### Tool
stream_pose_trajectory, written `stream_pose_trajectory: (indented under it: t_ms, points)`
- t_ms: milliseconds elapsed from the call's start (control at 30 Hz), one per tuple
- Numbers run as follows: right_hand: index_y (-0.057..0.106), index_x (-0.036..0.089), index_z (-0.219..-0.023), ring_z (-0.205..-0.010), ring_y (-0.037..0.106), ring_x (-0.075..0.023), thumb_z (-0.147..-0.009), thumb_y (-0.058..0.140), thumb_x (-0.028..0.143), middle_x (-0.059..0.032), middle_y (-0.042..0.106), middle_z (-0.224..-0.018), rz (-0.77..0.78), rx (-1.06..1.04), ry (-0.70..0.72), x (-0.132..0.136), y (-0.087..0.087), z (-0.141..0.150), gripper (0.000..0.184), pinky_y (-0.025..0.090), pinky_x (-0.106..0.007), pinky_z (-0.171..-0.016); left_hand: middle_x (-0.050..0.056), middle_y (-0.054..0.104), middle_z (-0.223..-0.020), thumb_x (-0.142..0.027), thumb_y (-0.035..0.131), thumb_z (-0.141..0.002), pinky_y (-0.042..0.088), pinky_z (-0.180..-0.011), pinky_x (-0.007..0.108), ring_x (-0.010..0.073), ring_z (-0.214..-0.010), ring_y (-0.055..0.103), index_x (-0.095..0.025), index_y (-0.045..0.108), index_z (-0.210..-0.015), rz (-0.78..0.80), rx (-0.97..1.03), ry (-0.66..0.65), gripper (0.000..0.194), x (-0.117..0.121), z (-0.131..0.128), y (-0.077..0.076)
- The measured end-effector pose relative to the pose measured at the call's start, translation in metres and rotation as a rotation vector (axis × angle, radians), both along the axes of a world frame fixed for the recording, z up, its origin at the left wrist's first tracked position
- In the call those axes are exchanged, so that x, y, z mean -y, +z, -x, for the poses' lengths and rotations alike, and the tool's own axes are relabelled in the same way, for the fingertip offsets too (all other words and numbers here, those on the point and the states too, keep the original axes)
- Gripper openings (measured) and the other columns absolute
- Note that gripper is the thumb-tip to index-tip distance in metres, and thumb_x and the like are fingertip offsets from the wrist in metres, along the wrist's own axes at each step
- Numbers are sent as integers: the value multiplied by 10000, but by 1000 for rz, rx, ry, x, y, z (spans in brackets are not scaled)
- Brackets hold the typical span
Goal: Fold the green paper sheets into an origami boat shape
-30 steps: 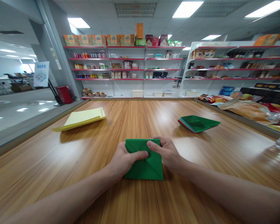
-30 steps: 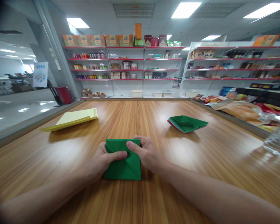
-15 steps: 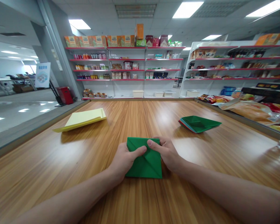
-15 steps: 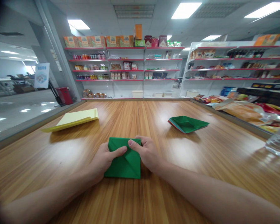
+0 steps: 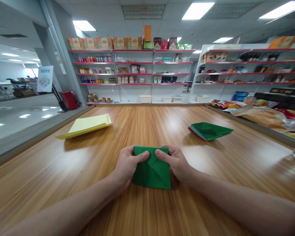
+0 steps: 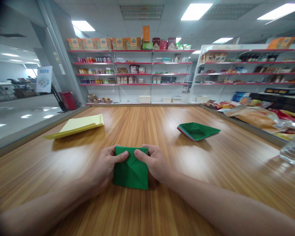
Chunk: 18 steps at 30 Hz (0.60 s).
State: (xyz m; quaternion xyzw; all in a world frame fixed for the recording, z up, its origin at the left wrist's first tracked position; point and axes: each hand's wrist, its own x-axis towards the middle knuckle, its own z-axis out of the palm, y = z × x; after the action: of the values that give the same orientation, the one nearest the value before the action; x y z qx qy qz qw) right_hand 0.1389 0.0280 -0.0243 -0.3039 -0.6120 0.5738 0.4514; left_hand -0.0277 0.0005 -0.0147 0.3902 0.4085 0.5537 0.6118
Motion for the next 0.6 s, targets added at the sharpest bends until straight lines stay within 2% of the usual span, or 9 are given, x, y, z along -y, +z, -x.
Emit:
stream_pose_trajectory:
  t_ms: [200, 333, 500, 600]
  points:
    - [552, 132, -649, -499, 435, -80, -788, 645, 418, 26, 483, -559, -9, -4, 25, 0, 1, 1, 331, 319, -215, -466, 39, 649, -553, -468, 734, -644, 459, -530, 266, 165, -529, 598, -124, 660, -640, -46, -21, 59, 353, 0, 0, 3]
    - [565, 130, -645, -499, 447, -76, -783, 649, 425, 30, 493, -554, -5, -4, -11, 3, 3, 3, 336, 345, -206, -469, 25, 640, -542, -500, 732, -627, 445, -515, 259, 164, -528, 592, -135, 661, -632, -69, -60, 133, 371, 0, -1, 3]
    - [654, 129, -887, -683, 599, -145, -718, 705, 434, -37, 647, -767, 157, 56, 107, 7, 4, 8, 352, 492, -290, -662, 20, 648, -570, -503, 717, -649, 461, -533, 253, 163, -571, 606, -140, 669, -697, -96, -41, 235, 369, -3, 1, 0]
    - [661, 131, -911, -732, 627, -174, -687, 726, 427, -55, 671, -806, 181, 74, 115, 6, 2, 8, 377, 511, -331, -704, 47, 691, -669, -441, 755, -630, 497, -598, 272, 180, -644, 637, -132, 679, -787, -73, -13, 134, 355, -5, 1, -1]
